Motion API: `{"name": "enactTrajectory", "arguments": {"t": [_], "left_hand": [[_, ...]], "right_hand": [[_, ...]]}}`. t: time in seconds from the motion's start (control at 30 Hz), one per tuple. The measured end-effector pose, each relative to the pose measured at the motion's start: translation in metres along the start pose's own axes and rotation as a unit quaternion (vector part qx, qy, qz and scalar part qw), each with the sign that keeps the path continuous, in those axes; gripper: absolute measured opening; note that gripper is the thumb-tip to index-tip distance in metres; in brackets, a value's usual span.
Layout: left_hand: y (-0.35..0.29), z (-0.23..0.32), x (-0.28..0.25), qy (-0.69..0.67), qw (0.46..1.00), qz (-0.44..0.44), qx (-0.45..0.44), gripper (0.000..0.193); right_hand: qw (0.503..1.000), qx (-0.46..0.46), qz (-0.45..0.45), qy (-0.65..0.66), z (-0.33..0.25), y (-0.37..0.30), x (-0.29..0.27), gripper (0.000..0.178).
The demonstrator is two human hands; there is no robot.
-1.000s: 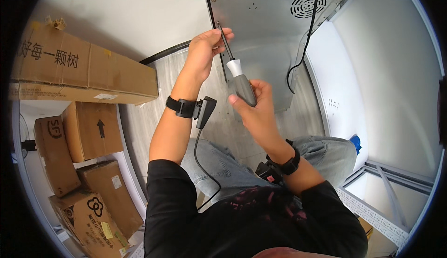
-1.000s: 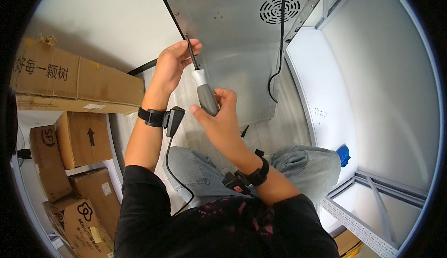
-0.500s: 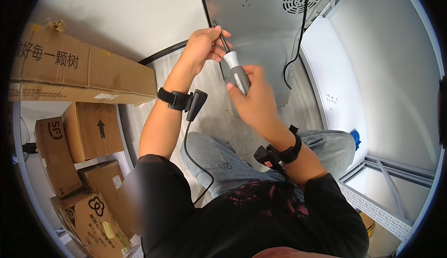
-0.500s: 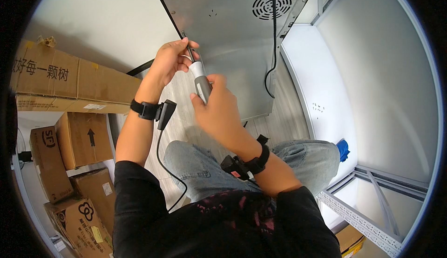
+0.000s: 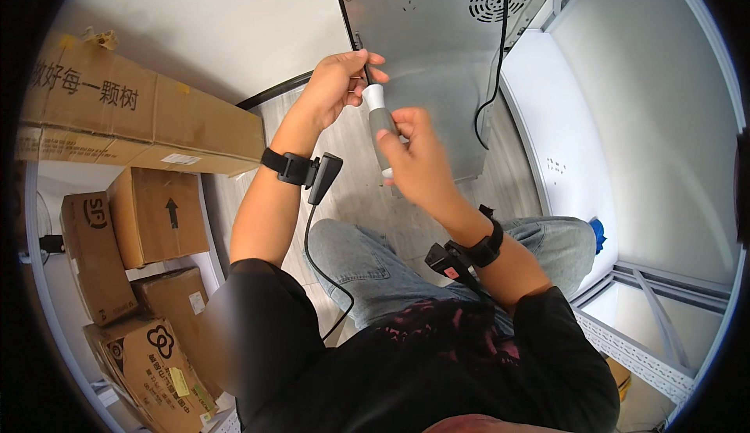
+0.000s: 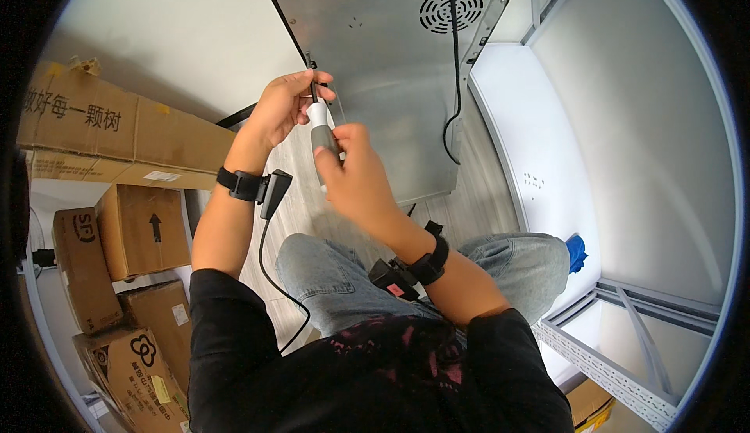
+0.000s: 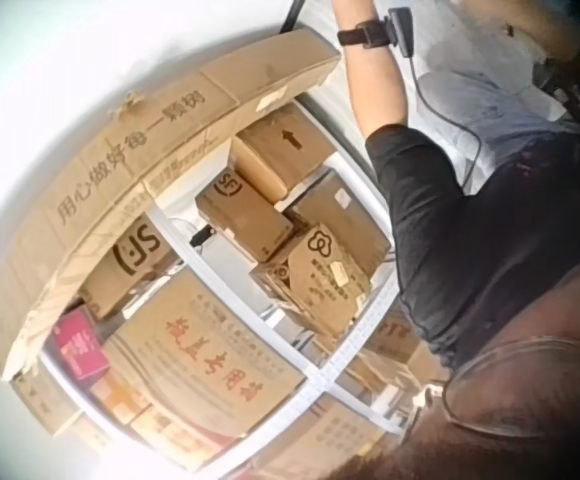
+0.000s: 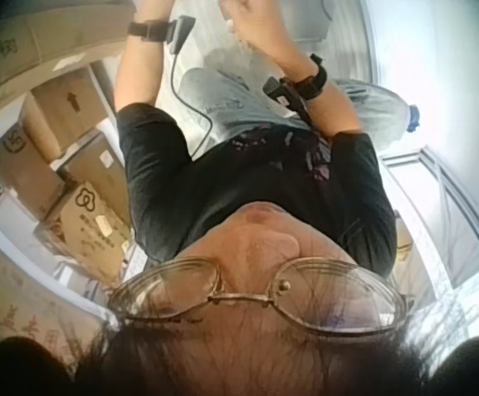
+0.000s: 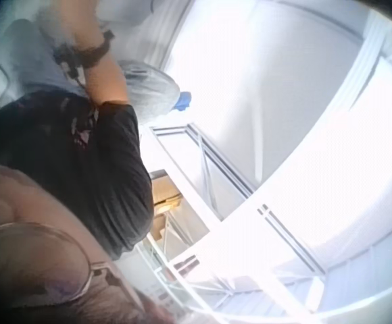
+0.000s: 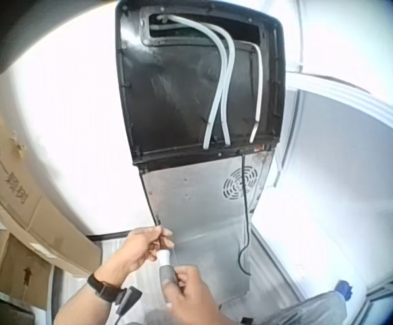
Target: The person uses a screwdriver to tighten screws on the back panel of an electronic device. They repeatedly insert and turn the screwdriver at multiple screw locations along the device's edge.
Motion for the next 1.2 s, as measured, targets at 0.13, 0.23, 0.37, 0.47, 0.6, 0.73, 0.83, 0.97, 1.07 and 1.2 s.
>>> {"name": "enactTrajectory", "arguments": {"t": [0.13,0.23,0.37,0.47,0.6,0.73,0.83,0.97,1.07,1.2], "left_hand": [[0.003,-0.005,-0.006,0.03,0.999,-0.012,-0.01,0.022],[0.007,-0.008,-0.008,0.055,0.998,0.003,-0.003,0.021],[0.005,-0.009,-0.005,0.041,0.999,-0.002,0.005,0.021],[-0.004,-0.002,0.007,-0.007,1.0,-0.03,-0.005,0.022],[0.005,-0.008,-0.001,0.017,1.0,-0.019,-0.006,0.023],[0.009,-0.014,-0.006,0.062,0.998,0.001,0.0,0.023],[0.004,-0.01,-0.001,0.064,0.998,0.006,0.005,0.022],[-0.002,-0.005,-0.001,0.064,0.998,-0.013,0.005,0.021],[0.004,-0.008,-0.001,0.103,0.995,0.003,0.002,0.022],[0.003,-0.008,-0.003,0.107,0.994,0.03,0.003,0.021]], "right_hand": [[0.99,0.101,-0.015,0.098,0.002,-0.005,0.002,0.043],[0.974,-0.13,0.082,-0.169,-0.019,-0.01,-0.007,0.041],[0.944,-0.191,0.085,-0.255,-0.021,-0.009,-0.001,0.043],[0.988,0.083,-0.012,0.131,0.01,-0.003,0.002,0.046],[0.991,0.042,-0.028,0.123,0.005,-0.004,-0.002,0.046],[0.946,-0.172,0.074,-0.263,-0.022,-0.013,-0.004,0.044],[0.96,-0.128,0.049,-0.244,-0.018,-0.006,-0.005,0.043],[0.995,0.091,-0.006,0.047,0.0,-0.006,-0.003,0.041],[0.985,-0.088,0.074,-0.132,-0.006,-0.005,-0.007,0.04],[0.957,-0.169,0.102,-0.214,-0.019,-0.013,-0.004,0.042]]}}
Point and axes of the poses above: each hand's wrist, its own y-axis towards the middle knuckle, its own x-axis out of the palm, z = x × y, the point moved 9 cm from there along y, towards the middle knuckle, and after that the axes turned 1 degree about z, right-handed, at the moved point
